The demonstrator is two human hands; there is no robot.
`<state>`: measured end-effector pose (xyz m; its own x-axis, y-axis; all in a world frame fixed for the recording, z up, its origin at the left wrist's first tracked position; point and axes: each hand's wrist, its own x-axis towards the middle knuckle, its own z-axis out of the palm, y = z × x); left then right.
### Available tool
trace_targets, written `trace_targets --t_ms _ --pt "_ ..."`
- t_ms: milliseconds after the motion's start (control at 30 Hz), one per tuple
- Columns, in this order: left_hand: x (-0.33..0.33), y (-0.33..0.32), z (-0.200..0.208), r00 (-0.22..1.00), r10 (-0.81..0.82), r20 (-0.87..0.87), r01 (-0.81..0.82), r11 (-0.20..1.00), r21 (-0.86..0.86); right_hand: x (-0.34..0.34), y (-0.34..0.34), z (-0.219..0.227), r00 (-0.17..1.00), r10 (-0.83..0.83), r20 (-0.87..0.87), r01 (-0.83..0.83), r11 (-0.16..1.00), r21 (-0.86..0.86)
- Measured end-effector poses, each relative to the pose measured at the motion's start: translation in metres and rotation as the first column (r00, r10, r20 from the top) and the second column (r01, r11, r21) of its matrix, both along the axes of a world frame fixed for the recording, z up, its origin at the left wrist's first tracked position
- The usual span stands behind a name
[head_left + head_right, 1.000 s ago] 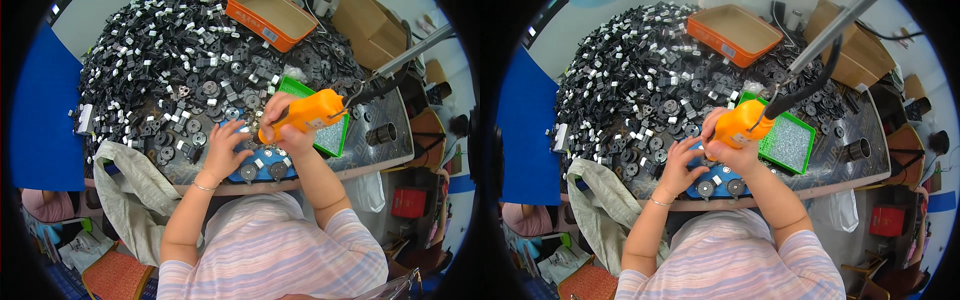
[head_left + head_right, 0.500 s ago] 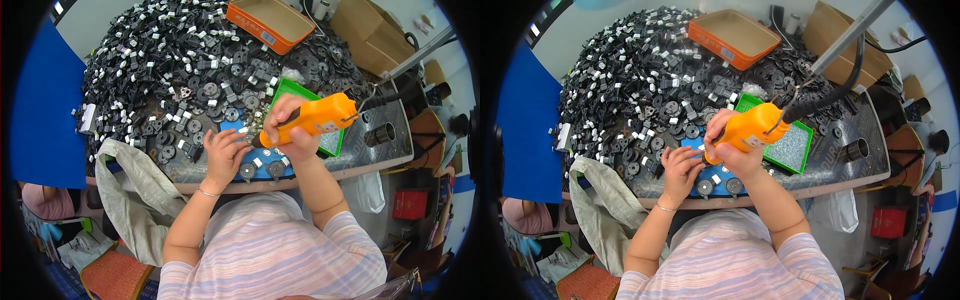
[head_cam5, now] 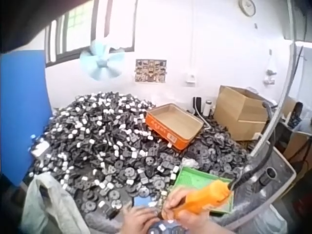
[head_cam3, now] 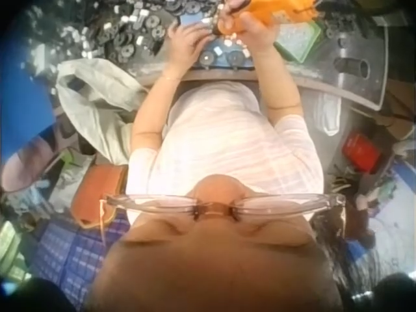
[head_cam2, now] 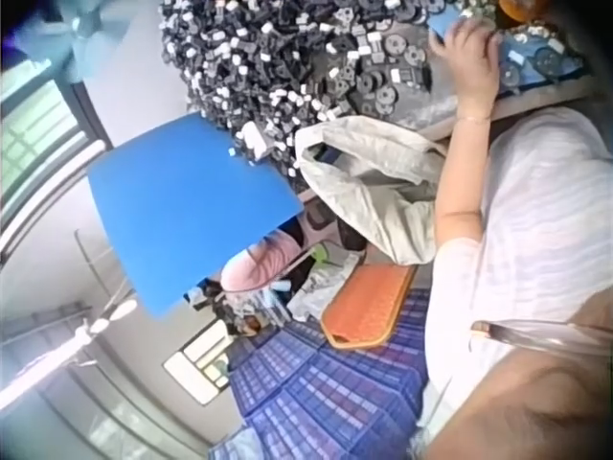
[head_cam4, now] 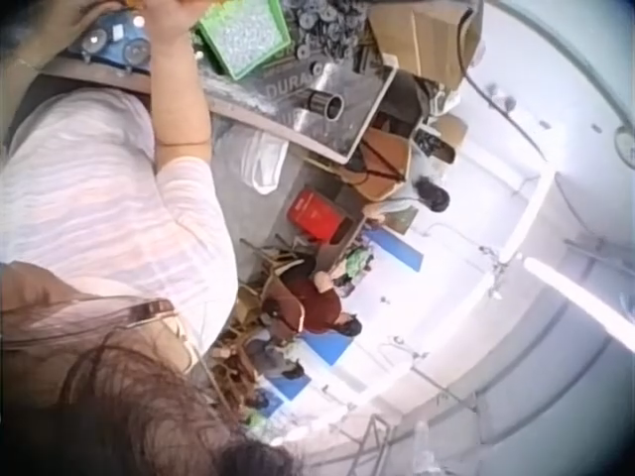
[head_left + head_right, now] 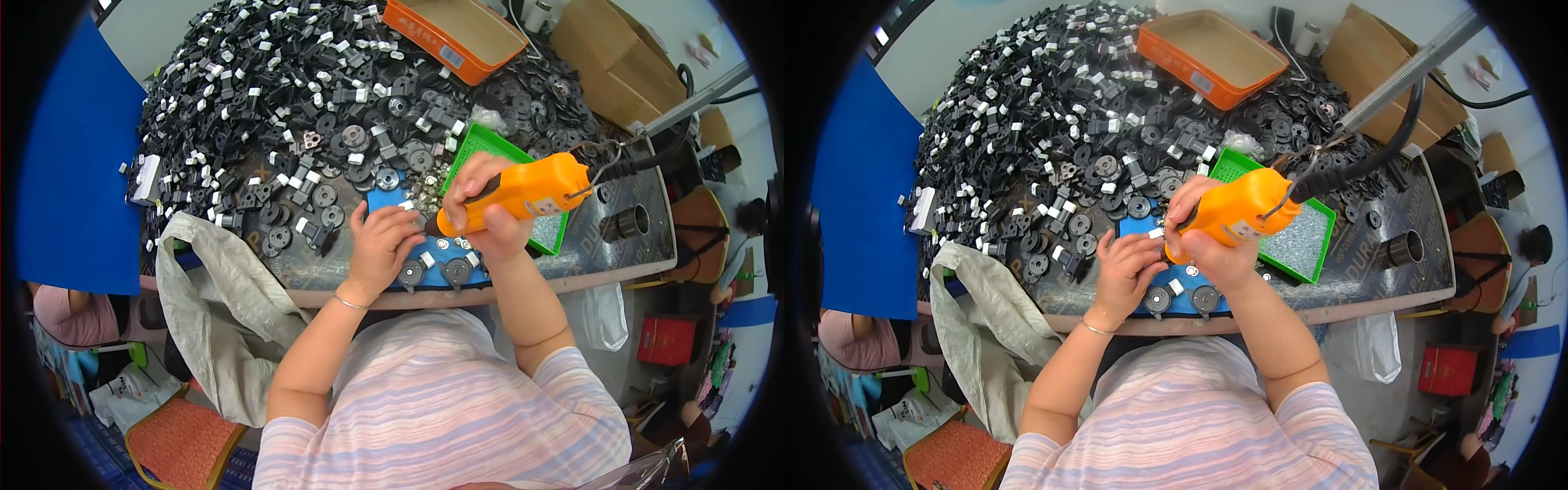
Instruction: Assembling small plastic and metal components using an electric screwdriver and an assembly jig on a factory workbench.
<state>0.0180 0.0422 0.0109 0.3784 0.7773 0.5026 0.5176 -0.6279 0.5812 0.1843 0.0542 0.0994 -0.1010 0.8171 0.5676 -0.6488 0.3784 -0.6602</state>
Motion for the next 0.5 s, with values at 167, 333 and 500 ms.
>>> trace_targets --t_ms 167,333,500 --pt "-0.003 0.011 0.001 0.973 -0.025 -0.230 -0.006 0.991 -0.132 0.004 0.008 -0.015 0.980 -0.055 0.190 0.070 0.995 -0.069" --pt "-0.002 0.021 0.001 0.970 -0.109 -0.218 0.055 0.970 -0.237 -0.005 0.009 -0.024 0.988 0.045 0.149 -0.016 0.982 -0.186" --pt "0.002 0.025 0.002 0.941 -0.175 -0.290 0.080 0.947 -0.311 -0.018 0.010 -0.025 0.947 -0.157 0.280 0.170 0.985 -0.021"
